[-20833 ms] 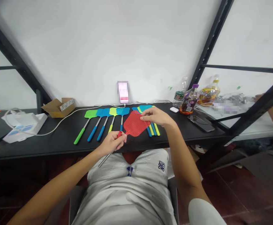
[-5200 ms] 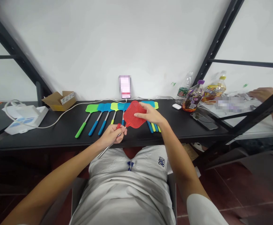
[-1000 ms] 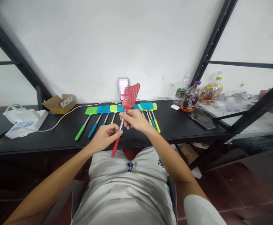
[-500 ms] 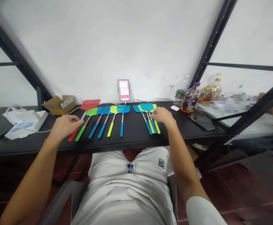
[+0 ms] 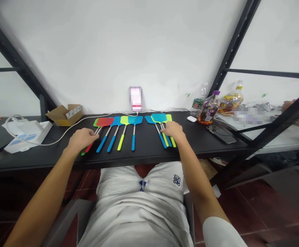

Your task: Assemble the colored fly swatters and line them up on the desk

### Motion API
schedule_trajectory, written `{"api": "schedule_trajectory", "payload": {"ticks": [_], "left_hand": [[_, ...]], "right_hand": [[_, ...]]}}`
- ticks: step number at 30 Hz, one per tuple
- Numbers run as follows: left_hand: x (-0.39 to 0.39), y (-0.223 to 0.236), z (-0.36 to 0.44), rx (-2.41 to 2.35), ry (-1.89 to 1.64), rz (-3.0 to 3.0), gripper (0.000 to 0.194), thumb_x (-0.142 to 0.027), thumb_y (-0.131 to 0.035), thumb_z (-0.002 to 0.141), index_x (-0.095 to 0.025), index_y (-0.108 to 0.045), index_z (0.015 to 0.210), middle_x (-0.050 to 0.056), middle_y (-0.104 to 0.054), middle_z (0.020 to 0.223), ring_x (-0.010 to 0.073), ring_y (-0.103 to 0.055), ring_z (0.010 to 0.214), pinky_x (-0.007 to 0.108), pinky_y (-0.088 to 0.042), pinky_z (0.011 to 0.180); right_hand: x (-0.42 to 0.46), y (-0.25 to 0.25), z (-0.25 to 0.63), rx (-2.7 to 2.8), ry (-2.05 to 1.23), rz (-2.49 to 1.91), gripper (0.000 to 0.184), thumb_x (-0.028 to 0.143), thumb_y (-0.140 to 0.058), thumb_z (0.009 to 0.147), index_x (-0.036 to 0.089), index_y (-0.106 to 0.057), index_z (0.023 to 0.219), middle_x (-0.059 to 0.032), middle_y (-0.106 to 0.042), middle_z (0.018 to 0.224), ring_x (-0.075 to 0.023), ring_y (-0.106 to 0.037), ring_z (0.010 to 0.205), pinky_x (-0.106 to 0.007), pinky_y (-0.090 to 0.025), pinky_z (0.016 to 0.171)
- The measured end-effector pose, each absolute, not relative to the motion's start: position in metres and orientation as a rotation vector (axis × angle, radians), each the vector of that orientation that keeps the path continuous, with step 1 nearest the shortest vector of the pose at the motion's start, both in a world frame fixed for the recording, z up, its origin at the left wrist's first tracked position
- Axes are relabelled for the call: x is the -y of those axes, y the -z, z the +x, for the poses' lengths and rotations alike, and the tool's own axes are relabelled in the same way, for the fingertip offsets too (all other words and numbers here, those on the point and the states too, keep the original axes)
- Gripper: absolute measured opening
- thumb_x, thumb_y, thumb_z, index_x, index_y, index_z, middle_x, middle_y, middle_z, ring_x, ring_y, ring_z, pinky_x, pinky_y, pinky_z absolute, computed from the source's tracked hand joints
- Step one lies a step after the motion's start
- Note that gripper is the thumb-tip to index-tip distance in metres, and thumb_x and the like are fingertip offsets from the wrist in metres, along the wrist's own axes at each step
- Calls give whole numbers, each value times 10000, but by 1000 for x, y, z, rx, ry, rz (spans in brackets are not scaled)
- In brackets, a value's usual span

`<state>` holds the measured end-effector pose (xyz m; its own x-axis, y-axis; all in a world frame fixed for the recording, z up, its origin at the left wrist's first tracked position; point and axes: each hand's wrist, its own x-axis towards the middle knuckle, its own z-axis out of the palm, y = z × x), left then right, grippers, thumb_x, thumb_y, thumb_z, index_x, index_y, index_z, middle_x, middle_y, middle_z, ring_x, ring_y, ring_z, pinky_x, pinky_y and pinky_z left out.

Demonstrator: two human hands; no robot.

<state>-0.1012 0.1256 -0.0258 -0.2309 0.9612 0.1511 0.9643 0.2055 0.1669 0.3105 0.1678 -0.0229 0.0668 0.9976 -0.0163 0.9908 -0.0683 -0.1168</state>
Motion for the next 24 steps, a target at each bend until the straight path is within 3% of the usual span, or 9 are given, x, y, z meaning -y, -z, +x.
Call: {"api": "schedule_trajectory", "payload": {"ticks": [5,8,12,14,18,21,24], "left_hand": [[-127,25,-91,2454,367,-1924,357,-501,-606,749,-181,-747,825,190,-732,954,399,-671,939,401,-479,730],[-123,23,-89,2465,360,-1924,389,-527,-591,770,-177,-745,847,191,-732,953,399,-668,949,396,-475,733],[-114,17,-90,2429,380,-1899,438,-569,-519,826,-191,-736,857,185,-732,974,401,-661,968,392,-466,723],[-104,11,-87,2386,447,-1885,451,-587,-495,846,-199,-724,833,173,-735,945,395,-662,960,387,-462,714],[-74,-1,-62,2156,812,-2091,384,-548,-533,872,-206,-686,786,88,-737,823,296,-681,846,346,-475,725],[-48,-1,-29,1987,1268,-2445,365,-536,-566,886,-190,-675,920,56,-732,826,210,-684,731,298,-512,686],[-29,6,2,1861,1497,-2790,420,-512,-631,866,-180,-626,1123,75,-731,934,194,-698,733,296,-543,665]], "right_hand": [[-168,23,310,2072,-158,-2222,419,494,-622,823,141,-732,1019,-208,-714,1072,-329,-679,1009,-349,-496,769],[-165,18,313,2051,-135,-2187,317,404,-591,817,134,-733,906,-190,-718,949,-296,-681,902,-311,-456,699],[-153,3,316,2036,-146,-1978,321,360,-525,843,150,-637,627,-88,-624,652,-196,-601,672,-274,-362,592],[-143,-5,315,1989,-187,-1774,369,376,-502,868,160,-575,578,-38,-538,570,-153,-521,583,-267,-316,542],[-120,-16,300,1830,-662,-1276,313,435,-552,879,166,-605,727,26,-503,529,-100,-435,475,-228,-308,466],[-106,-19,281,1816,-1029,-1053,220,376,-626,853,168,-600,786,11,-592,556,-84,-470,441,-200,-319,421],[-96,-19,263,1854,-1192,-946,172,321,-644,848,156,-605,826,-40,-681,635,-84,-536,451,-184,-331,399]]}}
